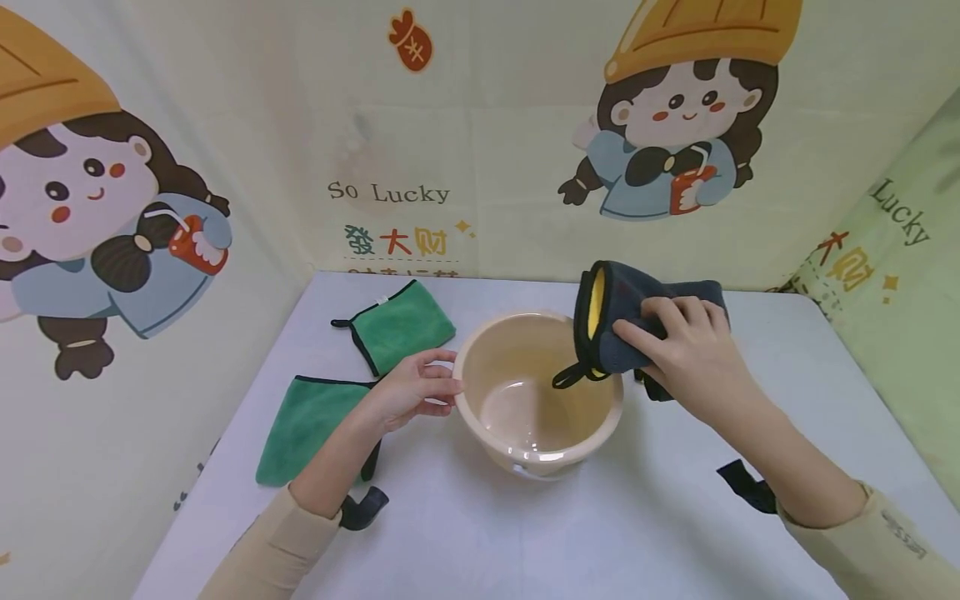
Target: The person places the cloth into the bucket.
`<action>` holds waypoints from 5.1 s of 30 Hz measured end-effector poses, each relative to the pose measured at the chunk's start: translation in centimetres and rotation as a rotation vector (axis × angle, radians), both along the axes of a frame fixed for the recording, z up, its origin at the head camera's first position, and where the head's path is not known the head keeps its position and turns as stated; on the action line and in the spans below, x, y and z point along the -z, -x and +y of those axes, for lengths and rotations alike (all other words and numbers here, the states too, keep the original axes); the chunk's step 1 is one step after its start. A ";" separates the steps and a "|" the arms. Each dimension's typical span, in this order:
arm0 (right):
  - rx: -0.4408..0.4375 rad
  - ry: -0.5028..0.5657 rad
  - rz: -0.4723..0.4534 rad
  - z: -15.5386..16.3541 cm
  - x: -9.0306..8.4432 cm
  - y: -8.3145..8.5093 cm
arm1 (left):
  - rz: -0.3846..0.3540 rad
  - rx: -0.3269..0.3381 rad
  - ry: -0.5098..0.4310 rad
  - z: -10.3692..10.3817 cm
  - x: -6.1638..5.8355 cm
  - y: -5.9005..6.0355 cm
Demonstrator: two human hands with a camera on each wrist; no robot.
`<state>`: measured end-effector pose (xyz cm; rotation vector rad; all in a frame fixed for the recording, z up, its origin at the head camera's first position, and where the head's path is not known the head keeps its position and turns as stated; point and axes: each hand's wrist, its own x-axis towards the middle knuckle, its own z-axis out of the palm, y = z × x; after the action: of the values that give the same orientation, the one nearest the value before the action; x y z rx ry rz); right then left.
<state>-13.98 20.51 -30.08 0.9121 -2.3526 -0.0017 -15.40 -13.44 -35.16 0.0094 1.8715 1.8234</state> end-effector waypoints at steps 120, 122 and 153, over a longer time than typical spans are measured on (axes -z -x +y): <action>0.563 0.028 -0.901 10.2 13.7 8.7 | 0.004 0.007 0.022 -0.2 0.3 0.3; 0.555 0.046 -0.889 10.3 13.9 8.8 | 0.004 0.004 0.023 -0.3 0.3 0.3; 0.432 0.170 -0.431 10.2 13.6 9.5 | -0.001 0.011 0.006 -0.2 0.2 0.4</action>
<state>-23.47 30.72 -43.73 0.3294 -2.8532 0.2378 -15.77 -13.64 -35.37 0.0163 1.8730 1.8099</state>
